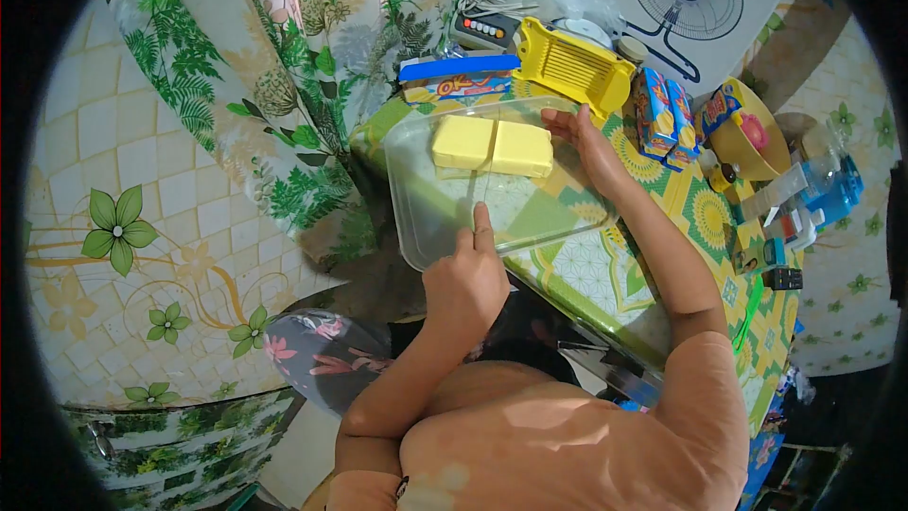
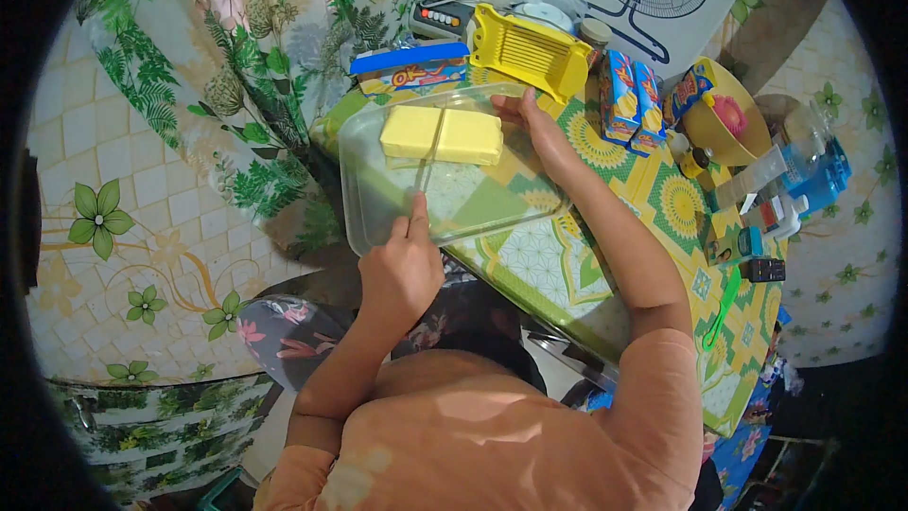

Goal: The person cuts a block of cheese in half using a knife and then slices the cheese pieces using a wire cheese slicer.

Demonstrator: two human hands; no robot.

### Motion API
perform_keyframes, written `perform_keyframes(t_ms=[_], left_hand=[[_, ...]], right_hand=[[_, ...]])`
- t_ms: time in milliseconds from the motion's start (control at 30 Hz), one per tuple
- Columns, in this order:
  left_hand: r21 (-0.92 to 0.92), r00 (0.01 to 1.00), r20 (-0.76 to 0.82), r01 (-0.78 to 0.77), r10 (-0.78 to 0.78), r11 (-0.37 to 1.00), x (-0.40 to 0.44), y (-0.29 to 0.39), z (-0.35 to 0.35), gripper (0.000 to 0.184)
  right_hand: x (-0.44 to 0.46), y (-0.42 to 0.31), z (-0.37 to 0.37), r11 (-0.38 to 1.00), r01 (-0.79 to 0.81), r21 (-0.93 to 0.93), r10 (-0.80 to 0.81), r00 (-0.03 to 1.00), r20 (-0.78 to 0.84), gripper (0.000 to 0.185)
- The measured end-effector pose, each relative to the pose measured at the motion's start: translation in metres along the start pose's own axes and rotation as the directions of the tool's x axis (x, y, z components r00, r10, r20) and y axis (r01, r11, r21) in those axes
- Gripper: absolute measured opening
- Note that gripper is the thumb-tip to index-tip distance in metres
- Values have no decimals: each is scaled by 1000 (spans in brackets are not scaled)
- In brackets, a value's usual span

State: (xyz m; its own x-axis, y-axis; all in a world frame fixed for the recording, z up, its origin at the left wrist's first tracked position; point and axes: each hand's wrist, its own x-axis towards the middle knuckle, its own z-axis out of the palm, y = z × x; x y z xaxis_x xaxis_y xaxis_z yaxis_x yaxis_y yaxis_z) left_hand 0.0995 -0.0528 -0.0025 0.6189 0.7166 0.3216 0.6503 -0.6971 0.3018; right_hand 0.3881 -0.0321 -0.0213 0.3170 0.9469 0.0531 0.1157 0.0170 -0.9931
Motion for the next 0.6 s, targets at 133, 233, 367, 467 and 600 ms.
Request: perform_keyframes(t_ms=[133, 233, 367, 467, 600], left_hand=[[2, 1000, 18, 7, -7, 1000, 0, 0, -2, 57], [-8, 1000, 8, 6, -6, 1000, 0, 0, -1, 57], [-15, 1000, 11, 13, -13, 1000, 1, 1, -3, 55], [-18, 1000, 4, 12, -12, 1000, 1, 0, -1, 55], [-4, 1000, -2, -5, 5, 1000, 2, 0, -2, 57]], right_hand=[[1, 2, 0, 1000, 27, -1, -27, 1000, -2, 83], [0, 0, 0, 1000, 9, -2, -9, 1000, -4, 83], [1, 2, -1, 1000, 1, -16, -2, 1000, -14, 83], [0, 1, 1, 1000, 12, -16, -12, 1000, -20, 83], [0, 0, 1, 1000, 16, -25, -16, 1000, -17, 83]])
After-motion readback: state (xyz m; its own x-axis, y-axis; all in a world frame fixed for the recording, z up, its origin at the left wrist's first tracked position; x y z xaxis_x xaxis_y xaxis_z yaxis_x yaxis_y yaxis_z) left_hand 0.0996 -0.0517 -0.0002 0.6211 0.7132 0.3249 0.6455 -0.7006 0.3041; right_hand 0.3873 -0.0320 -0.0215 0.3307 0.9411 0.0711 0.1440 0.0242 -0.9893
